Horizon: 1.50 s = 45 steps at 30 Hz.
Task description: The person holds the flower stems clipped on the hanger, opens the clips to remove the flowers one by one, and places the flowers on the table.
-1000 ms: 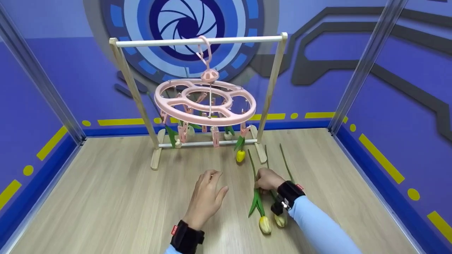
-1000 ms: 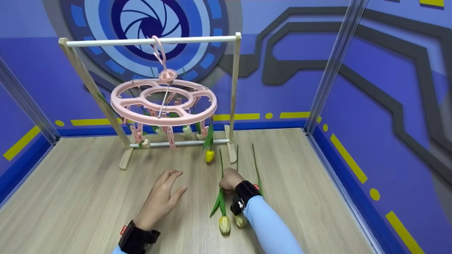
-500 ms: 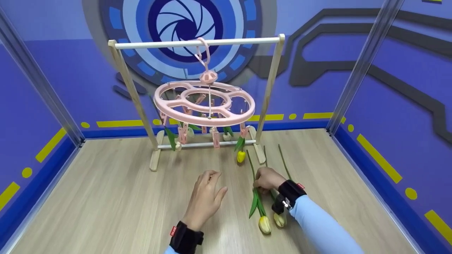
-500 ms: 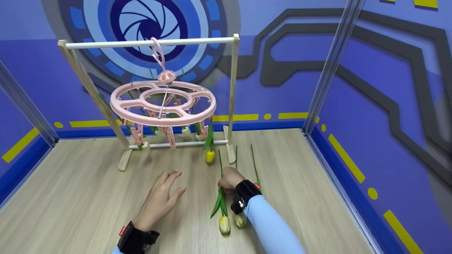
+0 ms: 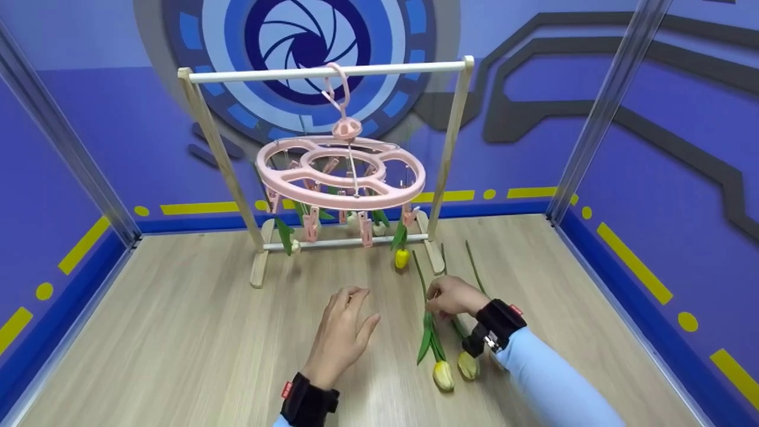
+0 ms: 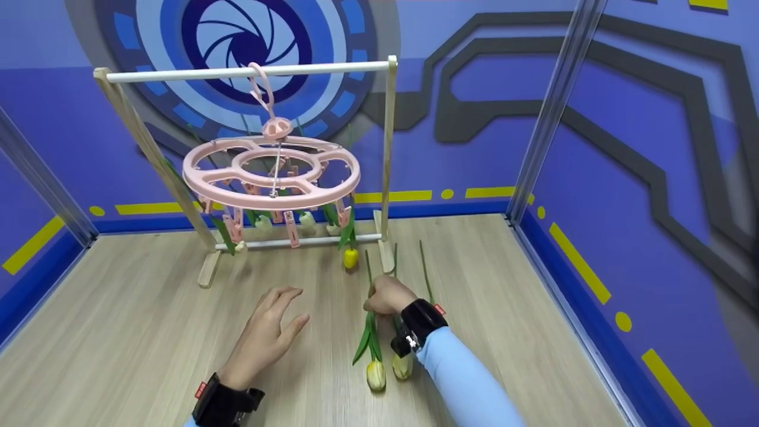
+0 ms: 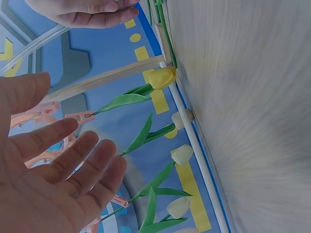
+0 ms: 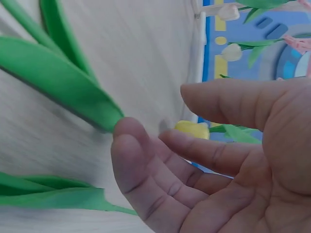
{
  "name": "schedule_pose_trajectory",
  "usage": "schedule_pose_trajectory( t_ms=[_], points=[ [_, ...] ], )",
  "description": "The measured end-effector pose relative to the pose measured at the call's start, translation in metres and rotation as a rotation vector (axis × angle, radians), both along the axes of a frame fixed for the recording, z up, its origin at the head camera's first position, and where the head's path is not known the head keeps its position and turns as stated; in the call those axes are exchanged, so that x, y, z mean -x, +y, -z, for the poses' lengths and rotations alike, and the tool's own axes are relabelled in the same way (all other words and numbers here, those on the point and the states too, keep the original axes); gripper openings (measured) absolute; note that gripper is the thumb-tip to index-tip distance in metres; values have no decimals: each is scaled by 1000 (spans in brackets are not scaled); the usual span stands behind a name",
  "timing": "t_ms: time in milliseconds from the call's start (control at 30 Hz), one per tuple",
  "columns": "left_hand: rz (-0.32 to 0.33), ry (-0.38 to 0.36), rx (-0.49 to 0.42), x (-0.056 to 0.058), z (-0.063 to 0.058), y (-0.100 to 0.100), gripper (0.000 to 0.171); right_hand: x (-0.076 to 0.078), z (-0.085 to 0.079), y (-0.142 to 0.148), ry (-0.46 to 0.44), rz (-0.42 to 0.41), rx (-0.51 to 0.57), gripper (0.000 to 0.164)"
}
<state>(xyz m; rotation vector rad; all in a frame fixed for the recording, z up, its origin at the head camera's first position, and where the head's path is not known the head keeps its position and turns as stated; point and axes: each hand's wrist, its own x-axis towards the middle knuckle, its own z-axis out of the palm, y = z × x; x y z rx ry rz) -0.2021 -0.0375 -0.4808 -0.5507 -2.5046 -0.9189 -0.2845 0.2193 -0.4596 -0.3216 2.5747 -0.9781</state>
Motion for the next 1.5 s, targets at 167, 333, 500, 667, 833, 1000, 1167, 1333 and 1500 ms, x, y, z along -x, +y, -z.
schedule_pose_trajectory(
  t_ms=[167,333,500,667,833,1000,1167,1333,1500],
  points=[
    [15,23,-23,-1,-7,-10,42,-5,-13,-1,6,-58,50,14],
    [-4,67,-50,1,-20,-25,41,-10,-27,-4,31,-138,91,23],
    [-38,102,-87,5,-40,-42,40,-16,-41,-5,88,-203,141,26],
    [-104,129,-119,10,-66,-58,39,-21,-53,-6,189,-260,186,26],
    [-164,138,-166,19,-86,-73,38,-24,-63,-9,290,-290,249,23],
    [-186,183,-241,30,-100,-85,35,-25,-69,-15,354,-282,317,22],
    [-242,210,-327,43,-108,-93,31,-28,-73,-26,398,-271,391,20],
    [-296,159,-449,58,-114,-100,29,-32,-75,-40,448,-252,469,21],
    [-297,41,-569,69,-119,-107,33,-34,-75,-56,474,-222,556,22]
  ],
)
